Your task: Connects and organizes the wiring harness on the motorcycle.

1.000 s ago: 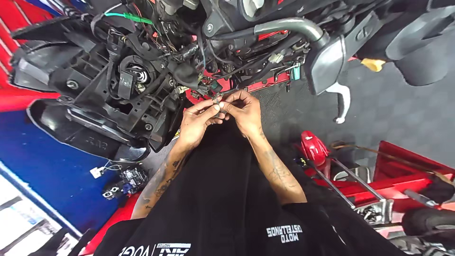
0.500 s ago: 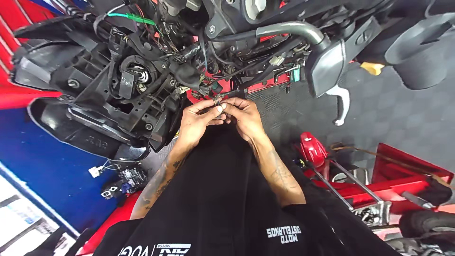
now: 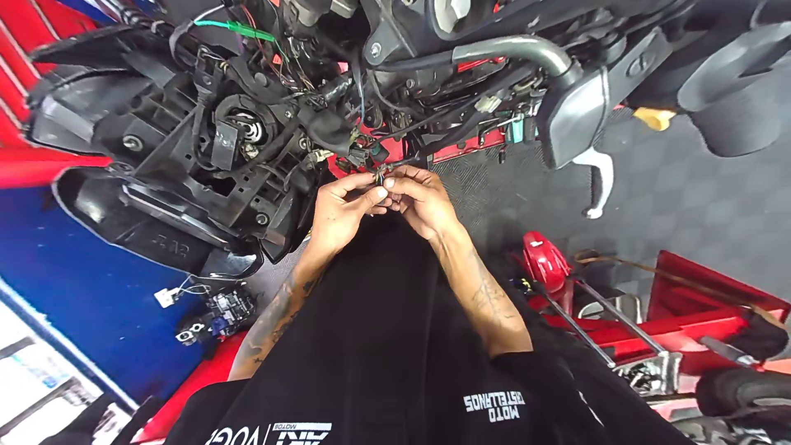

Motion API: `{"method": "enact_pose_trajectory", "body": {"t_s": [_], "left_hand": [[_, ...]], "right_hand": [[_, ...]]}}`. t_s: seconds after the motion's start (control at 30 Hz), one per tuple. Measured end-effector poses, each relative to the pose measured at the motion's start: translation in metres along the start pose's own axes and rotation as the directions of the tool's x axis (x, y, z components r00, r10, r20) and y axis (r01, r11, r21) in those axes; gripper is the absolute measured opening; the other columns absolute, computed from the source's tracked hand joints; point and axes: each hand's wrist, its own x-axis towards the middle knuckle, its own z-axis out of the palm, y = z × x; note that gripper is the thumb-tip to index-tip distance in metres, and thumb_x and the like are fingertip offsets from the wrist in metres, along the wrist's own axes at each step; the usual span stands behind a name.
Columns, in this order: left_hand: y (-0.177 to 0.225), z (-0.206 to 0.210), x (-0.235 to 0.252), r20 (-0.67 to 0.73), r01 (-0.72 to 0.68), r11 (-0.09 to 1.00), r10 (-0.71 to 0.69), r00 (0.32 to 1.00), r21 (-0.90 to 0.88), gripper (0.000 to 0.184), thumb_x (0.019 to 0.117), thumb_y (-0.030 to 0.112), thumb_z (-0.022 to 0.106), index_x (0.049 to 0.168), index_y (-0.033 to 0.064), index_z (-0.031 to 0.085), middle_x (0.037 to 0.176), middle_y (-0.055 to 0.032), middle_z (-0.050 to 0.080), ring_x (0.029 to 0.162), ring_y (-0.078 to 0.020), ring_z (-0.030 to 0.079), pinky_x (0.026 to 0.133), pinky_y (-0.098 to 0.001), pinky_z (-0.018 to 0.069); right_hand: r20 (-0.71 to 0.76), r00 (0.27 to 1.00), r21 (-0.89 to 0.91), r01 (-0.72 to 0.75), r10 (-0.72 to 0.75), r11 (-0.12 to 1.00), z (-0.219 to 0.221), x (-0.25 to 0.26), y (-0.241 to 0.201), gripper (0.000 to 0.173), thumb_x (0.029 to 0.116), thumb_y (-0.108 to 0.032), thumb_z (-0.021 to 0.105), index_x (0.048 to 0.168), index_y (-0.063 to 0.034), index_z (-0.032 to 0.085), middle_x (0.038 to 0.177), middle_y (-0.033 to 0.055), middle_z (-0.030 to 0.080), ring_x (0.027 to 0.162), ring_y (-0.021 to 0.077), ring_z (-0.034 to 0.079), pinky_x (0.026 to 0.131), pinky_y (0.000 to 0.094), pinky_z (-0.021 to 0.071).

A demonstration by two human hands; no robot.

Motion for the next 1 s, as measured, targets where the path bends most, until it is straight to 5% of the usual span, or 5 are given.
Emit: {"method": "enact_pose_trajectory", "body": {"t_s": [0.2,0.4,0.6,1.0], "left_hand": [[-0.014,0.016,0.0,-0.14,-0.086,0.991,0.071,0.988,-0.101,0.023,0.0941,0.0,0.07,0.116,-0.0051,0.07,0.099,-0.0141,0.076,0.082,-0.0259,0.077,0.076,-0.0432,0.0675],[-0.008,0.022,-0.007,-0.281,-0.129,0.956,0.204,0.938,0.265,0.031,0.0861,0.007,0.078,0.114,0.0086,0.066,0.09,-0.0009,0.075,0.072,-0.0129,0.073,0.063,-0.0306,0.0643],[-0.008,0.02,-0.009,-0.243,-0.161,0.957,0.22,0.945,0.241,0.022,0.0883,0.007,0.076,0.109,0.0059,0.069,0.096,-0.0029,0.075,0.08,-0.0113,0.073,0.071,-0.028,0.0633],[-0.013,0.013,-0.002,-0.138,0.015,0.986,-0.038,0.99,-0.167,0.016,0.0972,0.003,0.067,0.112,-0.0024,0.068,0.096,-0.0128,0.074,0.08,-0.0231,0.074,0.077,-0.041,0.0652]], "right_hand": [[0.05,0.995,0.153,0.078,-0.087,0.985,-0.003,0.004,0.02,0.012,0.0997,-0.014,0.061,0.102,-0.0059,0.069,0.082,0.0041,0.066,0.068,0.0099,0.062,0.066,0.0284,0.0569],[0.07,0.997,0.279,0.0,-0.021,0.96,0.009,0.004,0.022,0.019,0.1013,-0.019,0.05,0.108,-0.0092,0.064,0.087,0.0018,0.064,0.075,0.0094,0.063,0.072,0.0286,0.0563],[0.186,0.982,0.4,-0.116,0.043,0.909,0.01,0.011,0.018,0.022,0.0967,-0.021,0.045,0.1,-0.0127,0.065,0.094,0.0034,0.07,0.086,0.0114,0.068,0.078,0.0315,0.0572],[0.097,0.967,0.027,0.235,-0.237,0.972,-0.004,0.001,0.019,0.009,0.1015,-0.011,0.06,0.109,-0.0082,0.063,0.091,0.0031,0.065,0.072,0.0093,0.062,0.066,0.0271,0.0565]]}}
